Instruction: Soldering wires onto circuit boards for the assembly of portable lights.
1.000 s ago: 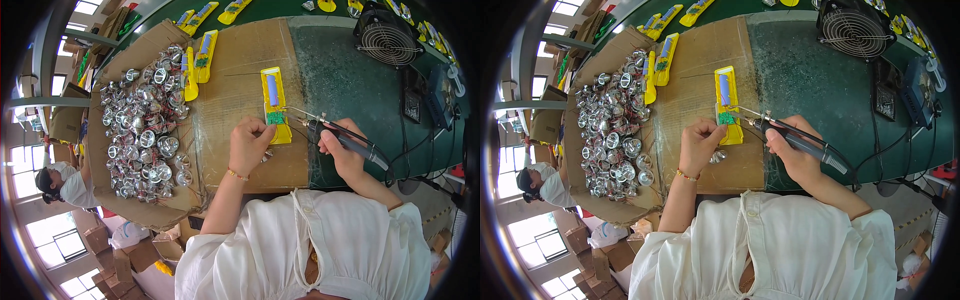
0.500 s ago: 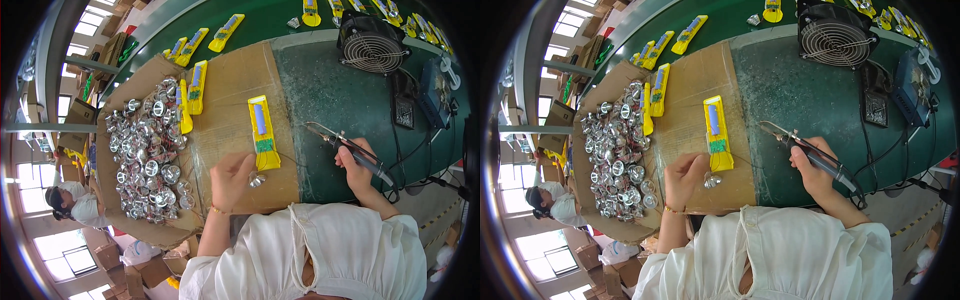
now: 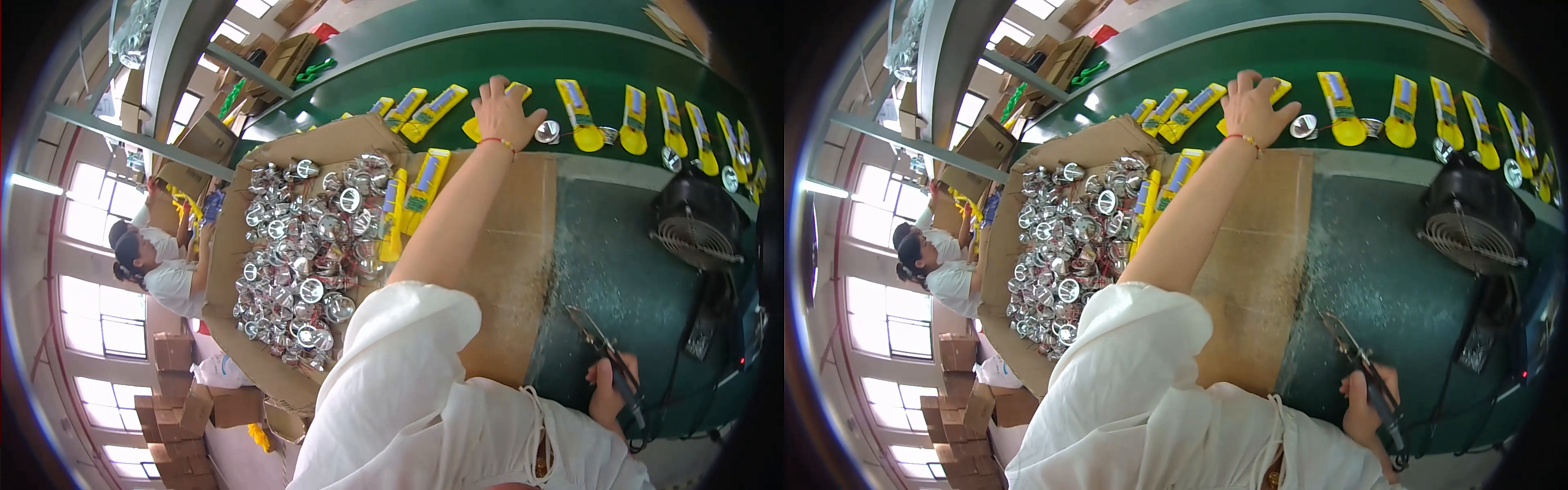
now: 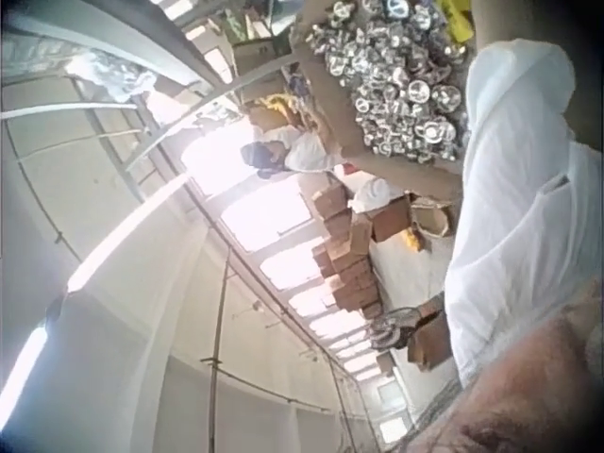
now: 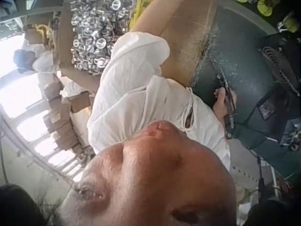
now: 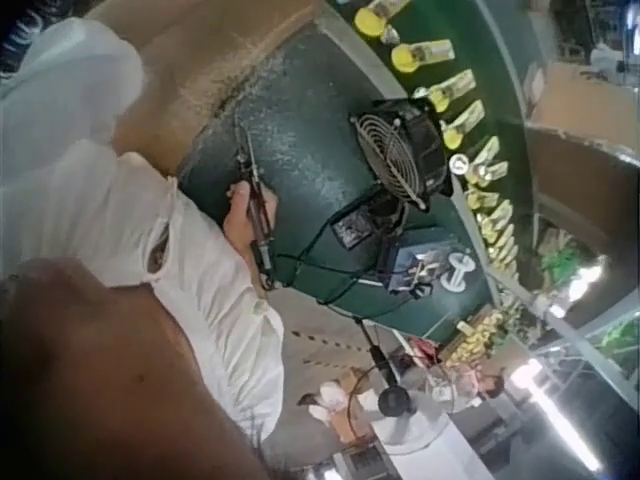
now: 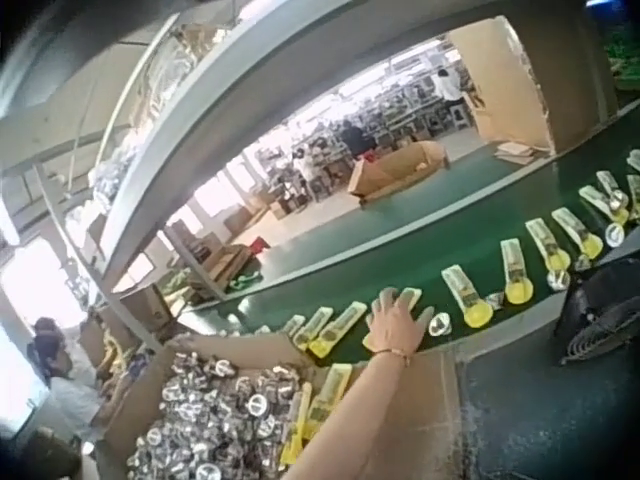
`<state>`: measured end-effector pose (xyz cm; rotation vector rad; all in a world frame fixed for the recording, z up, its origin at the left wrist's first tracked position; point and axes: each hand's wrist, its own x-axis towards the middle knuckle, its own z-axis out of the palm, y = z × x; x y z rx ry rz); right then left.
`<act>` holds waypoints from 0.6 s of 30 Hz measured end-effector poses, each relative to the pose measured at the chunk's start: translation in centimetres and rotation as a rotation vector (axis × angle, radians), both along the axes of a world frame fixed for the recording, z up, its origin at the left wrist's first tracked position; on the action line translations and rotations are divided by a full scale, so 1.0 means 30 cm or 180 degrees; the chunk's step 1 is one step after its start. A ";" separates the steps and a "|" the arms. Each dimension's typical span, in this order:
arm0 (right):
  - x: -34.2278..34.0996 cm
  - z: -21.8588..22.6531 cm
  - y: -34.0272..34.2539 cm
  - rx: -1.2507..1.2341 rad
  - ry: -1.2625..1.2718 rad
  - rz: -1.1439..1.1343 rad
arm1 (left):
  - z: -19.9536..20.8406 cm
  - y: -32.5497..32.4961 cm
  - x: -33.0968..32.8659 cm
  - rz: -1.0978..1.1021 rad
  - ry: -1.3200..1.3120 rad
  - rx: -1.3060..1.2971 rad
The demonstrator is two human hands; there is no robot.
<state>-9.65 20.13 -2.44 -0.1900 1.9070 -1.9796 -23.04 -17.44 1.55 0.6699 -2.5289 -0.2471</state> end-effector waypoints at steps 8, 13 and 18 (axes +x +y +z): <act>-0.013 -0.026 0.002 0.0277 0.0120 -0.0082 | 0.035 -0.055 0.096 -0.0358 -0.1504 0.0563; -0.021 -0.018 -0.015 0.0184 0.0293 0.0141 | 0.025 0.192 0.460 -0.0415 -0.1070 0.0541; 0.003 -0.024 -0.030 0.0006 0.0532 0.0083 | 0.077 0.433 0.754 -0.0495 -0.0897 0.0677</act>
